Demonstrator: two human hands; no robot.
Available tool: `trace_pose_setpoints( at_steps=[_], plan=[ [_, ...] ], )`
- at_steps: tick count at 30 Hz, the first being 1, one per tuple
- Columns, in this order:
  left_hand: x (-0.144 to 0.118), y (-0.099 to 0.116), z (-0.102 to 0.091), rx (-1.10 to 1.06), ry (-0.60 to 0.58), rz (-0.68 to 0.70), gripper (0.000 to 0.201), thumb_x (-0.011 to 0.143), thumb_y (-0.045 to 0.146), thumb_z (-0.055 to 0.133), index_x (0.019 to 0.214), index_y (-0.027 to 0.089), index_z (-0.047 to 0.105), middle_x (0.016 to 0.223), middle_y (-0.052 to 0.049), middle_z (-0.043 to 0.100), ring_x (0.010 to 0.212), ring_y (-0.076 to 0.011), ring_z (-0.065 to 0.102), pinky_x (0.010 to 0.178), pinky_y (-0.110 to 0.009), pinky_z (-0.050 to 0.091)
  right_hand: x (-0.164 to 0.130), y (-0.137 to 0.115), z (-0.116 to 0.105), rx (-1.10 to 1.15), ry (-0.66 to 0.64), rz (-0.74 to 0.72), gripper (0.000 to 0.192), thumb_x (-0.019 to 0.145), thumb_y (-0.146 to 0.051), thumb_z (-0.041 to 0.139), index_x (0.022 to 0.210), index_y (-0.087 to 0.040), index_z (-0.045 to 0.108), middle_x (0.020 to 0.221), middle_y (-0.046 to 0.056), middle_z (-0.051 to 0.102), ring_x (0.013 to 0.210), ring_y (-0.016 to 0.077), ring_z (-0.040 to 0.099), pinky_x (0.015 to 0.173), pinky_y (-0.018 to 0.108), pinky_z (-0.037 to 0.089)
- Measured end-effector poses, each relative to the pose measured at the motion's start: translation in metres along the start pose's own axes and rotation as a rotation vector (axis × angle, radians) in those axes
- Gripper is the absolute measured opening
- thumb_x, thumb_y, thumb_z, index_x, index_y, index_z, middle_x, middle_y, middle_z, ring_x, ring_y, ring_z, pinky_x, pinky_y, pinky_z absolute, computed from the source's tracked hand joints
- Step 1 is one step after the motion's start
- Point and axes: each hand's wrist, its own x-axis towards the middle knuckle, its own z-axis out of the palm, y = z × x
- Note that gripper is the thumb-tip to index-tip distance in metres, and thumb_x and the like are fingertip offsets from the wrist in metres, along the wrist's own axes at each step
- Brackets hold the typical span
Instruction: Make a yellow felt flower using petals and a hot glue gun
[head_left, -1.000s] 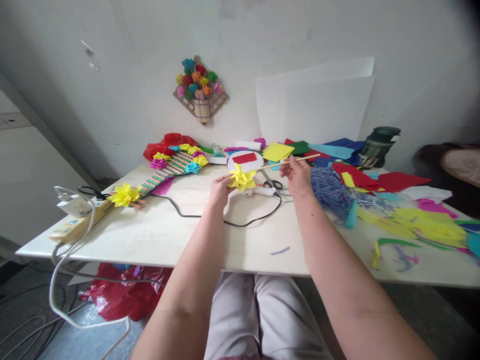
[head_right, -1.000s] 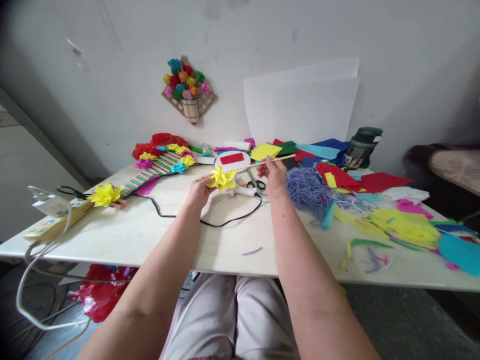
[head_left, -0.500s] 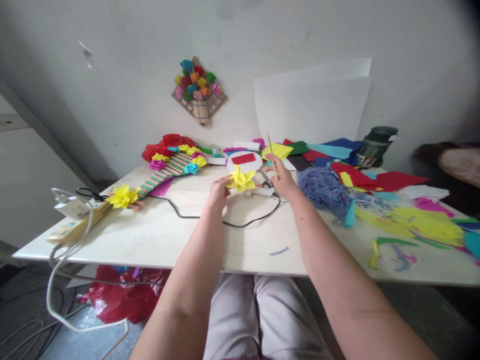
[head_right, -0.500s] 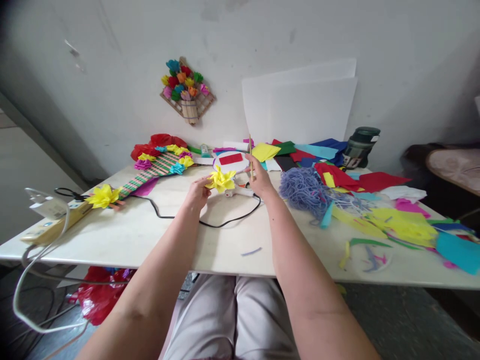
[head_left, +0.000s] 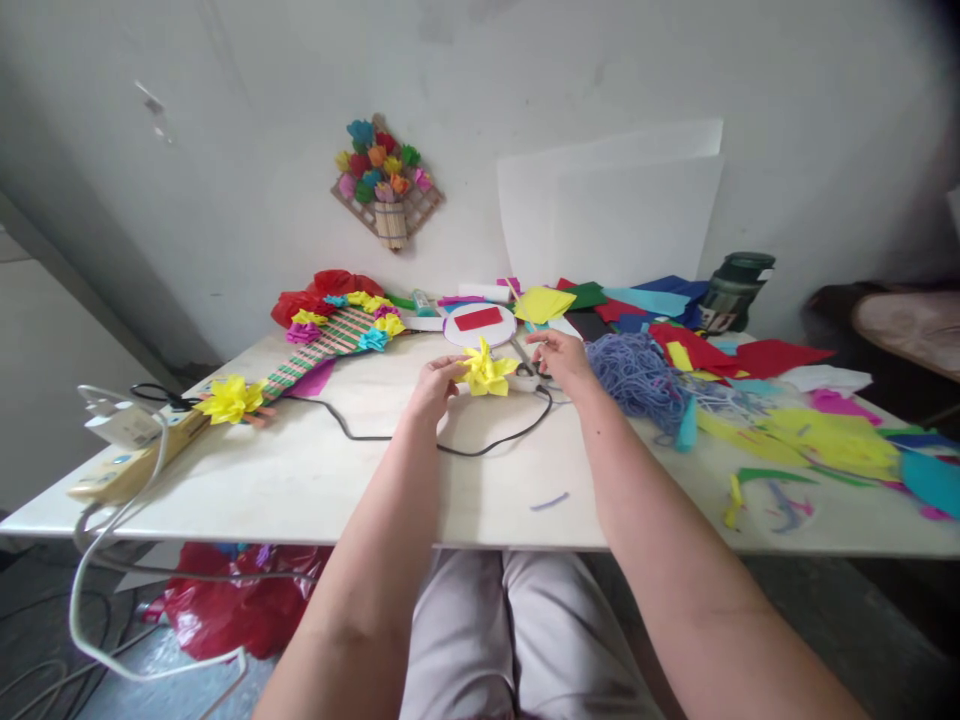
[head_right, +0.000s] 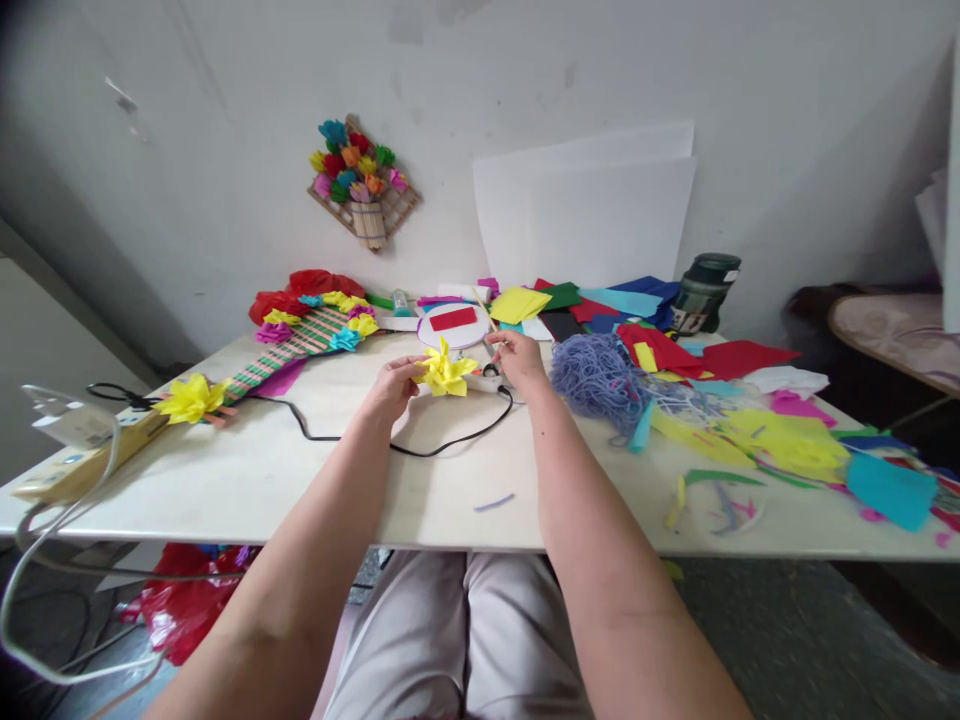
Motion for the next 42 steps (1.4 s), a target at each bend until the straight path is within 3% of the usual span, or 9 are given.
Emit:
trace_pose_setpoints(
  at_steps=[5,12,22,30,35,42],
  plan=[
    [-0.001,0.001,0.002,0.053,-0.055,0.075,0.023,0.053,0.023,0.065,0.073,0.016,0.073,0.064,-0.002,0.063,0.052,-0.0082,0.046,0.042,-0.021,0.028,-0.001,-0.006,0.006,0.088,-0.009,0.009,0.041,0.063,-0.027,0.057,0.103,-0.018,0.053,0.06,-0.005,0.06,0.047,0.0088,0.043,0.049,0.022,0.036],
    [-0.004,0.003,0.006,0.181,-0.096,0.125,0.023,0.057,0.023,0.062,0.075,0.017,0.074,0.066,-0.004,0.065,0.056,-0.0101,0.05,0.044,-0.019,0.029,-0.006,-0.011,0.013,0.056,-0.112,0.015,0.025,0.059,-0.036,0.064,0.072,-0.015,0.063,0.057,-0.003,0.056,0.054,0.0103,0.048,0.055,0.024,0.038],
    [-0.007,0.004,0.012,0.183,-0.117,0.106,0.022,0.056,0.023,0.064,0.075,0.016,0.073,0.066,-0.003,0.065,0.056,-0.0103,0.051,0.05,-0.021,0.034,-0.006,-0.006,0.016,-0.064,-0.17,0.028,0.023,0.057,-0.035,0.061,0.063,-0.014,0.066,0.053,-0.002,0.053,0.055,0.0112,0.044,0.051,0.023,0.033],
    [-0.007,0.004,0.01,0.089,-0.21,0.073,0.025,0.057,0.025,0.062,0.078,0.016,0.072,0.077,-0.005,0.068,0.068,-0.0147,0.057,0.061,-0.024,0.042,-0.01,-0.013,0.017,0.021,-0.167,0.08,0.017,0.054,-0.032,0.059,0.05,-0.016,0.054,0.044,-0.007,0.037,0.047,0.0071,0.031,0.047,0.023,0.025],
    [-0.005,0.002,0.01,0.082,-0.162,0.121,0.026,0.061,0.03,0.065,0.081,0.016,0.073,0.084,-0.006,0.069,0.075,-0.0168,0.059,0.065,-0.024,0.041,-0.01,-0.014,0.019,0.044,-0.178,0.104,0.015,0.053,-0.03,0.058,0.052,-0.015,0.058,0.045,-0.005,0.043,0.047,0.0077,0.036,0.047,0.023,0.028],
    [-0.009,0.004,0.016,0.019,-0.202,0.109,0.035,0.056,0.029,0.076,0.087,0.014,0.07,0.074,-0.005,0.069,0.067,-0.0154,0.061,0.067,-0.026,0.044,-0.013,-0.016,0.021,-0.002,-0.218,0.072,0.017,0.055,-0.031,0.059,0.052,-0.015,0.056,0.044,-0.006,0.04,0.047,0.0076,0.034,0.046,0.023,0.026]
  ],
)
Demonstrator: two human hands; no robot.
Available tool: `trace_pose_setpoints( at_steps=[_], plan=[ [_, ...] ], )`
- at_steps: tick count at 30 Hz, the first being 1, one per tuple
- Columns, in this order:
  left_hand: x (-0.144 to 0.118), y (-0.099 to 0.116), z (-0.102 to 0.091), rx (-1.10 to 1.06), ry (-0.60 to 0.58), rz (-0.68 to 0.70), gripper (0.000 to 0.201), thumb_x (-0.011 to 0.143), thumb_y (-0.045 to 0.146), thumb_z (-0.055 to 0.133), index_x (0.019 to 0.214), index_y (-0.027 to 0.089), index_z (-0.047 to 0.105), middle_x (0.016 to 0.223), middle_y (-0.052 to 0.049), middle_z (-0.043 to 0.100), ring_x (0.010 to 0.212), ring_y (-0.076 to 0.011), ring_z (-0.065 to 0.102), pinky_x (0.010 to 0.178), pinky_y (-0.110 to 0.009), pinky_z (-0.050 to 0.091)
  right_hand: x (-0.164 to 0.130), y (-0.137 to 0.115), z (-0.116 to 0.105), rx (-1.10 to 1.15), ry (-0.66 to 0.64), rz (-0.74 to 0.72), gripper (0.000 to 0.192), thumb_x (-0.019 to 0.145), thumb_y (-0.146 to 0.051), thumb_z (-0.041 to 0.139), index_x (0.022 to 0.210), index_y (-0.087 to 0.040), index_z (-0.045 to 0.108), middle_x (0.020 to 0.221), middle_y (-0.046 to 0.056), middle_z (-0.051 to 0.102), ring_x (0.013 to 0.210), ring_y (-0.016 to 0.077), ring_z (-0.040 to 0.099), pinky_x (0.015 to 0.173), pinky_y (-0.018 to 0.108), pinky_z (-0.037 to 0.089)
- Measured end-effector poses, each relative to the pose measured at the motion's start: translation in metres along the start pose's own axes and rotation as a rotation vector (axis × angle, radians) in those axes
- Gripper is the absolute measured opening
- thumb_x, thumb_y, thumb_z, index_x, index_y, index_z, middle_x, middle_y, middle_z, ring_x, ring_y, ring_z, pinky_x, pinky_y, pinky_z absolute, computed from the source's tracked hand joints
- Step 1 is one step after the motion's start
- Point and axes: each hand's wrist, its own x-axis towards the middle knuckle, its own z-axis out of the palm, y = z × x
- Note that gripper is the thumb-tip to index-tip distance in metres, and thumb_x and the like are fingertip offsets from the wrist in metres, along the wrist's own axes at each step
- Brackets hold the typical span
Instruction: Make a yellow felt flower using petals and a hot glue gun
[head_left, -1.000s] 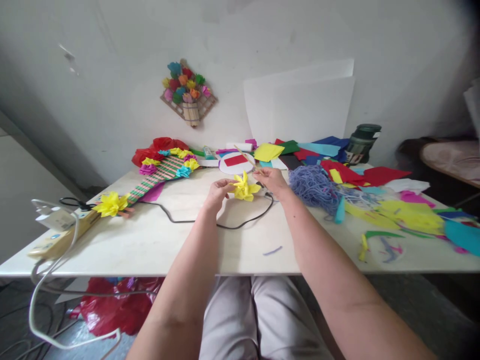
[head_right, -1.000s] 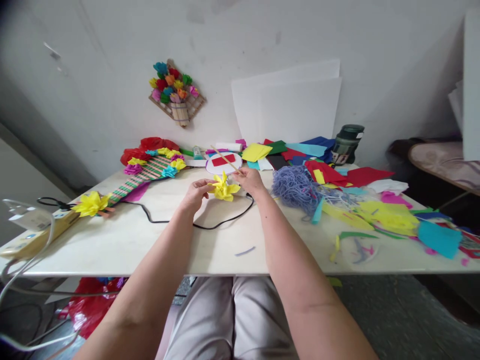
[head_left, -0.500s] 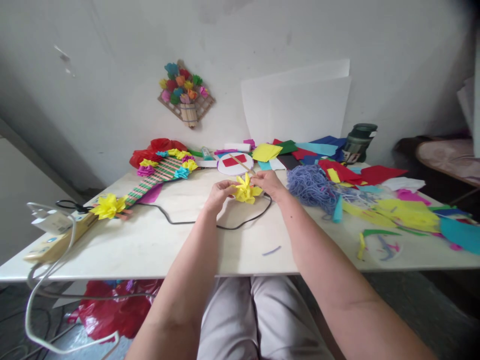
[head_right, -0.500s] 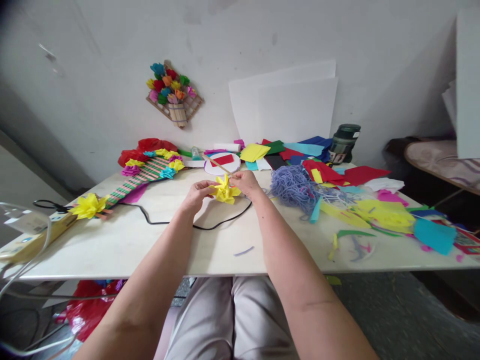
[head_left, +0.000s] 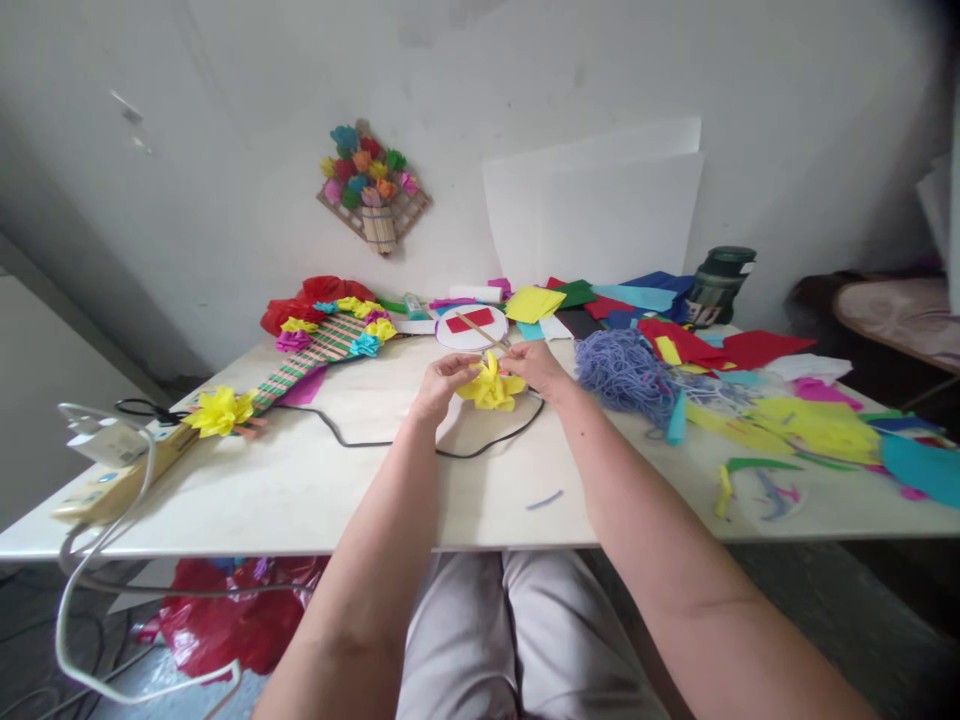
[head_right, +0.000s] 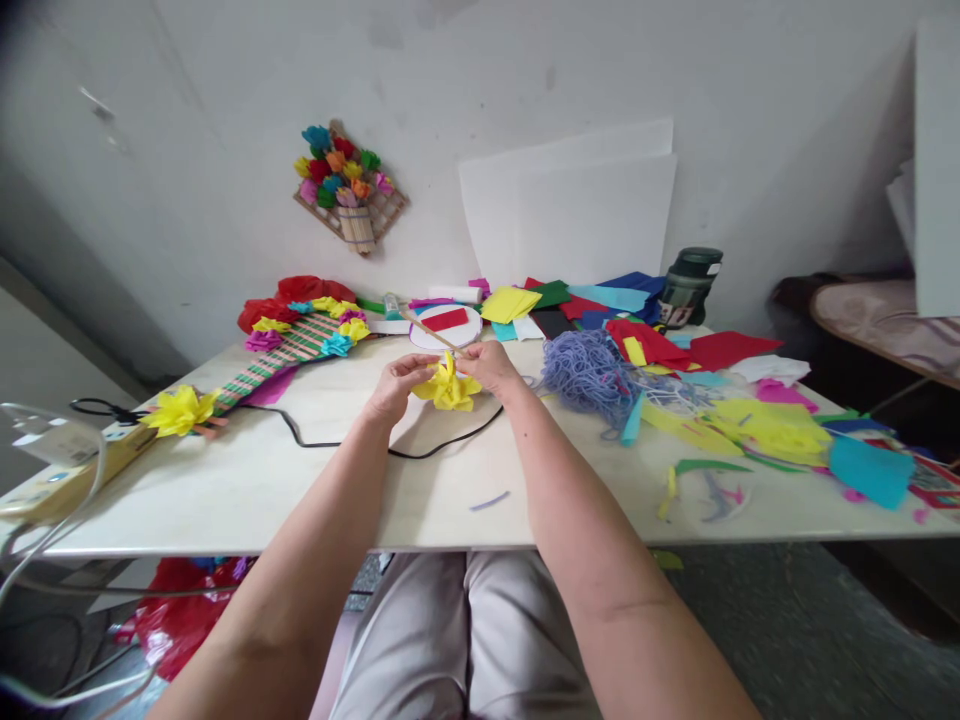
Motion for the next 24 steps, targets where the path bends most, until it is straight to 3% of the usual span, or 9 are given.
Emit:
trace_pose_setpoints(
  at_steps=[15,24],
  plan=[
    [0.0002,0.0036,0.0085,0.033,0.064,-0.045,0.041,0.045,0.024,0.08,0.082,0.012,0.065,0.066,-0.004,0.067,0.059,-0.0154,0.061,0.058,-0.026,0.045,0.0019,0.004,0.0042,-0.18,-0.012,-0.076,0.023,0.06,-0.034,0.056,0.048,-0.017,0.045,0.046,-0.006,0.028,0.05,0.007,0.026,0.046,0.023,0.019],
    [-0.0001,0.0066,0.0097,0.087,0.088,-0.051,0.032,0.048,0.022,0.073,0.078,0.012,0.063,0.061,-0.001,0.063,0.053,-0.012,0.056,0.054,-0.023,0.043,0.0017,0.0033,0.0046,-0.174,-0.041,-0.063,0.022,0.06,-0.036,0.055,0.052,-0.015,0.051,0.047,-0.007,0.028,0.05,0.0072,0.027,0.049,0.024,0.021]
  ],
)
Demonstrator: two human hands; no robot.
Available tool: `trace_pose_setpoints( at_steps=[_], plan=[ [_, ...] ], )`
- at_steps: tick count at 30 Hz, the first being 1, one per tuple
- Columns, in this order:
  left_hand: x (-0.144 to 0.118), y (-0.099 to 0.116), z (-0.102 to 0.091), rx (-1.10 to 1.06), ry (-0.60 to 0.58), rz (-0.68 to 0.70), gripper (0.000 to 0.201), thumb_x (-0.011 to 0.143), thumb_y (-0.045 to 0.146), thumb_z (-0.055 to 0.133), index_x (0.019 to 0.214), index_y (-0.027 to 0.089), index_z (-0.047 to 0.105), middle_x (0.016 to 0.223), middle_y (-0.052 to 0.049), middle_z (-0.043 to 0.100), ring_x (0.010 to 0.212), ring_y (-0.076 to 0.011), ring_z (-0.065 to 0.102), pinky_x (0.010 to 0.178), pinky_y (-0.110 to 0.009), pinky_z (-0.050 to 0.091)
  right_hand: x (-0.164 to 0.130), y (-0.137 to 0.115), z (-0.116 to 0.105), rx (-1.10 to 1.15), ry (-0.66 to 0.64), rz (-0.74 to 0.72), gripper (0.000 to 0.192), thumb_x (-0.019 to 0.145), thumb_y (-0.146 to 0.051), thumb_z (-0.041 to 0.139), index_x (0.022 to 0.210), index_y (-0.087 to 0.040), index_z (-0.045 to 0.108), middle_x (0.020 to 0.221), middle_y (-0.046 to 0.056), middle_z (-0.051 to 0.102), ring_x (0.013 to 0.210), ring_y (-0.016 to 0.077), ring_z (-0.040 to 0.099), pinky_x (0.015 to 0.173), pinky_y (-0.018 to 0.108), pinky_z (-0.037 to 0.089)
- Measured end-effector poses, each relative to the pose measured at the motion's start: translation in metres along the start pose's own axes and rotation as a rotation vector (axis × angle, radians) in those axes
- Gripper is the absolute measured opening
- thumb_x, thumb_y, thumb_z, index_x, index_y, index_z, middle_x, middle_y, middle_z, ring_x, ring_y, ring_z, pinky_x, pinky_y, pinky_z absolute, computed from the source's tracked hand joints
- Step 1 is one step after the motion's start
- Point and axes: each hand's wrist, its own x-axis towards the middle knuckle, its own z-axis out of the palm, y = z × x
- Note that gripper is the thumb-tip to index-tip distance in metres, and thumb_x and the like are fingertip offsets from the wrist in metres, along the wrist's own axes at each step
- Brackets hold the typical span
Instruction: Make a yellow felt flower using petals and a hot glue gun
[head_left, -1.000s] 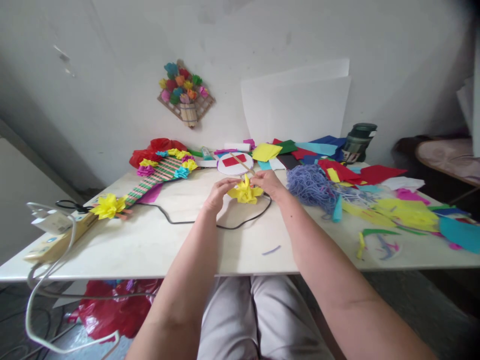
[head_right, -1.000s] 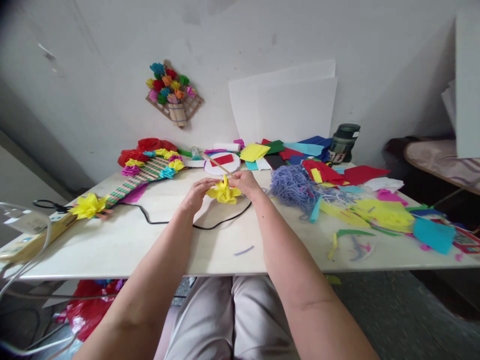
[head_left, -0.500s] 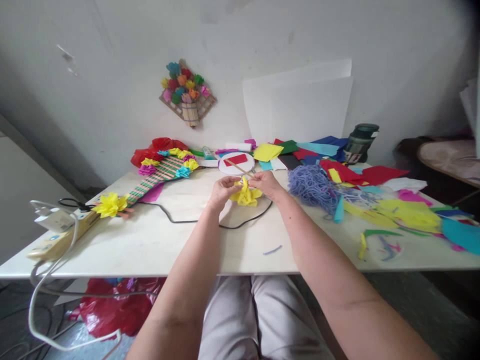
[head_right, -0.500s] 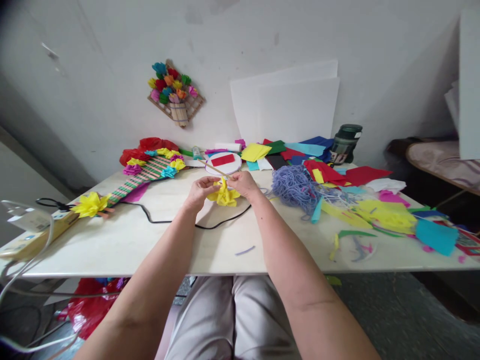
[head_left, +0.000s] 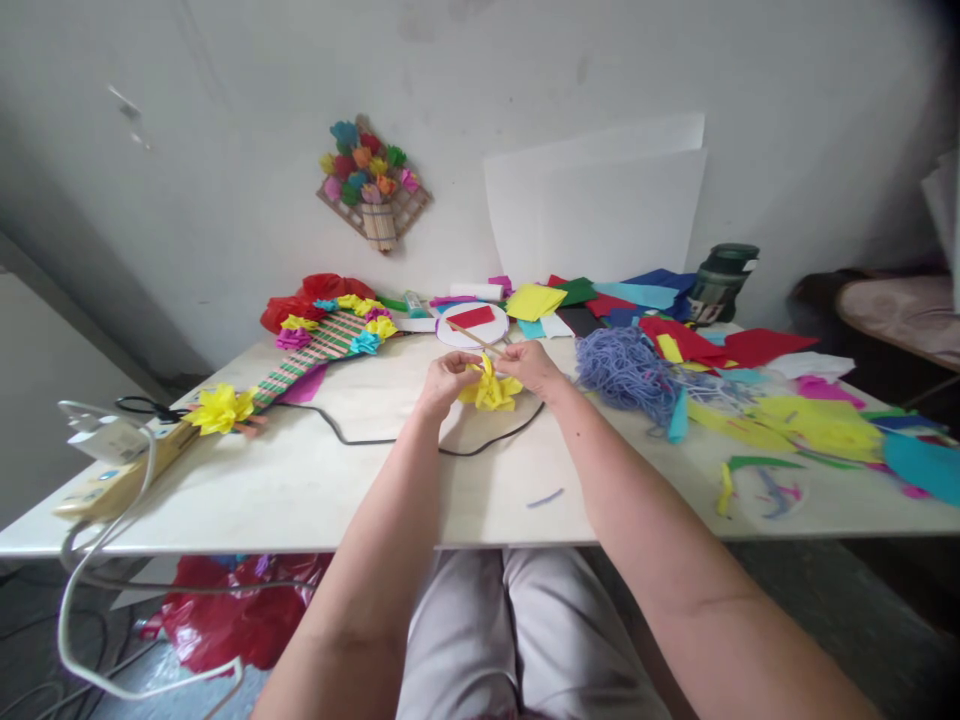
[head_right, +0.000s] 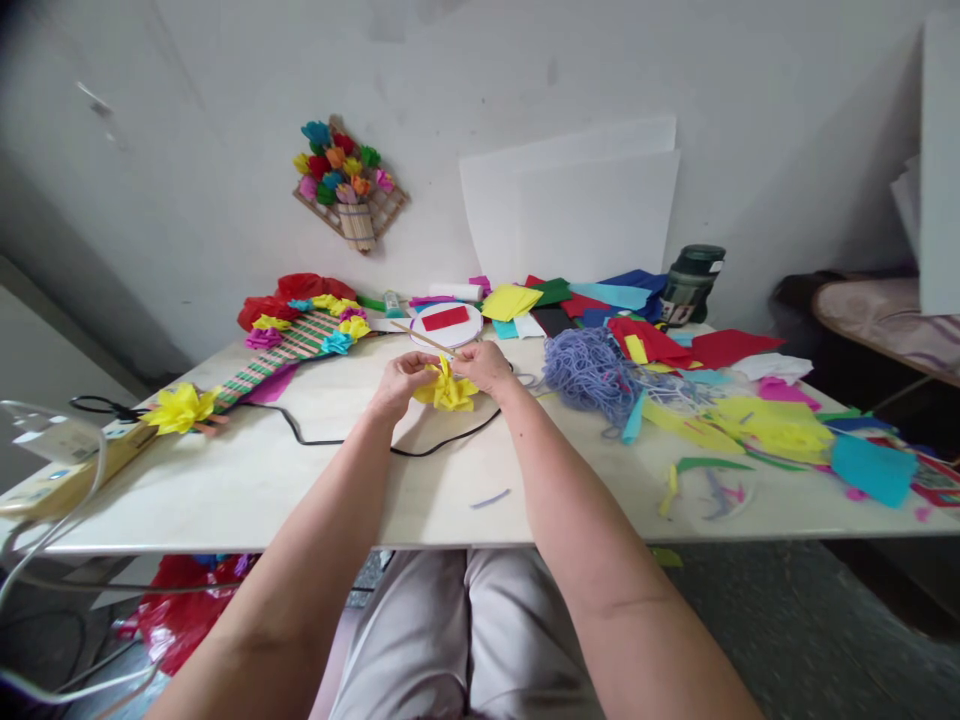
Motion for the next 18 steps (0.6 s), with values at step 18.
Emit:
trace_pose_setpoints(
  at_steps=[18],
  plan=[
    [0.0023,-0.0011,-0.0008,0.142,0.027,-0.019,0.021,0.05,0.025,0.068,0.065,0.013,0.06,0.055,0.001,0.058,0.048,-0.0103,0.051,0.047,-0.021,0.035,0.0021,0.0053,0.0021,0.001,0.01,-0.034,0.023,0.06,-0.032,0.053,0.048,-0.018,0.04,0.048,-0.007,0.027,0.051,0.0066,0.025,0.048,0.023,0.019]
  ],
)
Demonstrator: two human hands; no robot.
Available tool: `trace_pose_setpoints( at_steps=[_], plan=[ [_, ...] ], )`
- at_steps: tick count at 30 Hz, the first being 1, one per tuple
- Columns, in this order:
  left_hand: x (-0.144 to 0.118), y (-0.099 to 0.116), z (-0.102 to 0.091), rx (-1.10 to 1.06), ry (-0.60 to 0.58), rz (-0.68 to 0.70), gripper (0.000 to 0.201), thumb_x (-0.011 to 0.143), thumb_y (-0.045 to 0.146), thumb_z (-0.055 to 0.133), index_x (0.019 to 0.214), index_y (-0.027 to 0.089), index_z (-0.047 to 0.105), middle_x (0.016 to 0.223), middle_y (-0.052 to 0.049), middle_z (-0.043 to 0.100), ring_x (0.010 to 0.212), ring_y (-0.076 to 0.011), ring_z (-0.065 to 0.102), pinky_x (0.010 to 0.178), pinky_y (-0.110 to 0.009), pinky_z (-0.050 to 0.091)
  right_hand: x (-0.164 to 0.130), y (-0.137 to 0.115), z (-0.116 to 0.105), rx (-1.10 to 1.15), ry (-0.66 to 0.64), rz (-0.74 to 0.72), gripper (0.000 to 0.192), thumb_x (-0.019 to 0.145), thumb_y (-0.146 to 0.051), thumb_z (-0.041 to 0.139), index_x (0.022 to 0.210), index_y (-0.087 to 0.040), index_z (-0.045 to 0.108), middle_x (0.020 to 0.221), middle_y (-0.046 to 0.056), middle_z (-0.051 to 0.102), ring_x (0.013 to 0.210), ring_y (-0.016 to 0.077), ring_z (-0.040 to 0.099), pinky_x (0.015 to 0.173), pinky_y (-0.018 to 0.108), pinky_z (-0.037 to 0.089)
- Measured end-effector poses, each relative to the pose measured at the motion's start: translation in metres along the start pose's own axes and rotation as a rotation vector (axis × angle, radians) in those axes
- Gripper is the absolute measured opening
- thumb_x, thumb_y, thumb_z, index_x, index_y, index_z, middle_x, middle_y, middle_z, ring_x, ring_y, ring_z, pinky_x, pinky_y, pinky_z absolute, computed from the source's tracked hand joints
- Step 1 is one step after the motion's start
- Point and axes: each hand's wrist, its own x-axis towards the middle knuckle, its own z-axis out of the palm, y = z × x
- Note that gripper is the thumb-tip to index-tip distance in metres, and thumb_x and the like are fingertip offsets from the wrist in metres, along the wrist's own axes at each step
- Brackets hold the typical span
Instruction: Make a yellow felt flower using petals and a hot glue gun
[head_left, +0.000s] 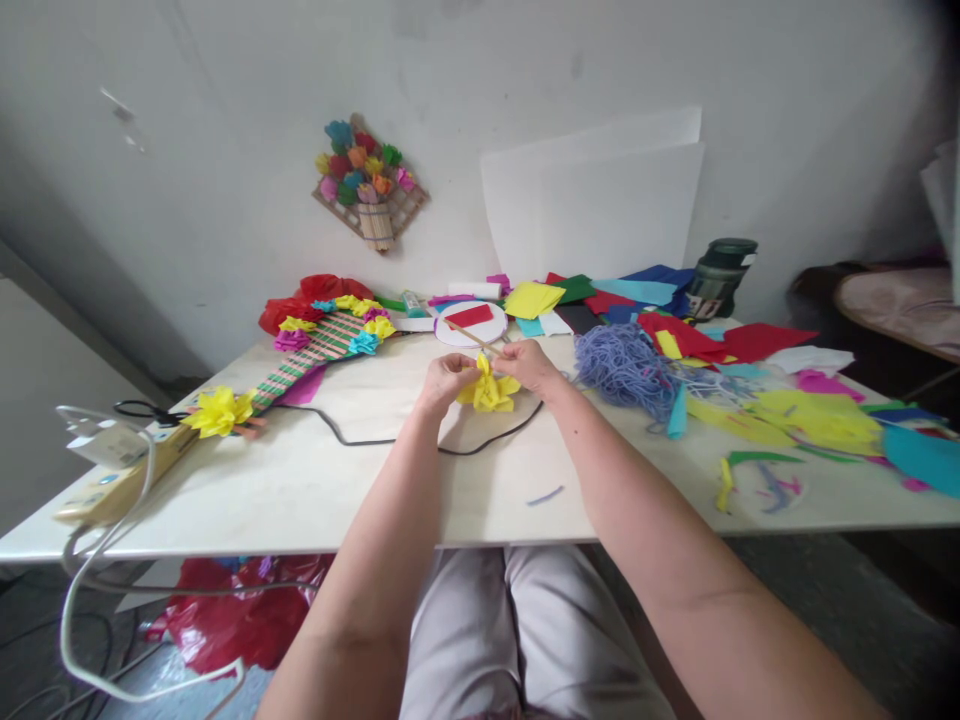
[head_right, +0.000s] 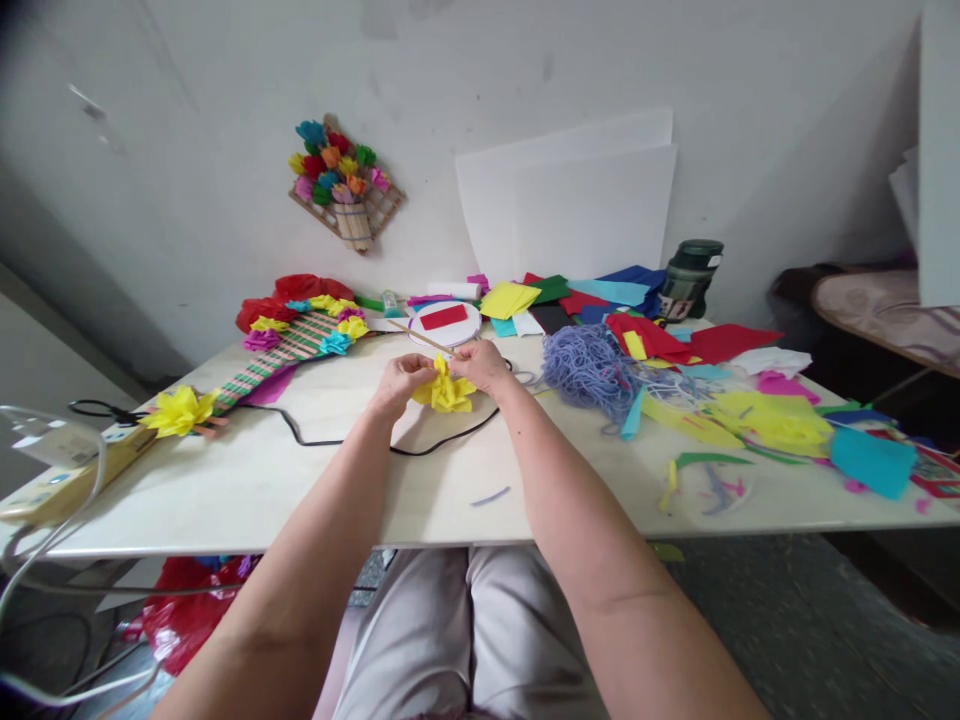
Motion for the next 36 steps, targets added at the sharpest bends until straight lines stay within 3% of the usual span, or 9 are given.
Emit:
trace_pose_setpoints(
  at_steps=[9,22,30,33,36],
  plan=[
    [0.003,-0.006,-0.005,-0.133,-0.052,-0.02,0.02,0.053,0.028,0.069,0.062,0.014,0.058,0.051,0.002,0.055,0.043,-0.008,0.047,0.045,-0.021,0.033,0.0,0.0,0.0,0.175,-0.059,0.083,0.023,0.056,-0.037,0.059,0.055,-0.015,0.054,0.048,-0.006,0.04,0.051,0.0078,0.034,0.051,0.023,0.025],
    [0.001,-0.003,-0.007,-0.213,-0.07,-0.075,0.024,0.05,0.03,0.073,0.062,0.014,0.06,0.051,0.002,0.057,0.044,-0.0098,0.05,0.045,-0.021,0.036,0.0,0.0,0.001,0.166,-0.067,0.125,0.029,0.055,-0.041,0.065,0.056,-0.014,0.054,0.05,-0.005,0.044,0.052,0.0079,0.038,0.051,0.022,0.028],
    [0.003,-0.006,-0.009,-0.156,-0.055,-0.109,0.027,0.049,0.033,0.074,0.064,0.014,0.061,0.053,0.0,0.058,0.045,-0.0104,0.051,0.045,-0.022,0.036,0.002,0.003,0.001,0.171,-0.037,0.021,0.03,0.062,-0.037,0.065,0.08,-0.015,0.057,0.069,-0.002,0.057,0.064,0.011,0.049,0.061,0.024,0.039],
    [0.004,-0.008,-0.01,-0.136,-0.036,-0.092,0.027,0.05,0.033,0.072,0.064,0.014,0.06,0.053,0.0,0.058,0.045,-0.0107,0.051,0.045,-0.022,0.036,0.001,0.0,-0.002,0.077,-0.025,-0.059,0.031,0.069,-0.046,0.061,0.08,-0.017,0.058,0.074,-0.001,0.058,0.068,0.0117,0.049,0.064,0.024,0.038],
    [0.005,-0.008,-0.012,-0.109,0.004,-0.072,0.024,0.051,0.031,0.071,0.064,0.014,0.06,0.053,0.001,0.058,0.045,-0.0103,0.051,0.045,-0.022,0.035,0.001,-0.002,-0.005,-0.031,-0.01,-0.109,0.031,0.076,-0.047,0.052,0.076,-0.016,0.058,0.066,-0.002,0.054,0.063,0.0113,0.045,0.06,0.023,0.034]
  ],
)
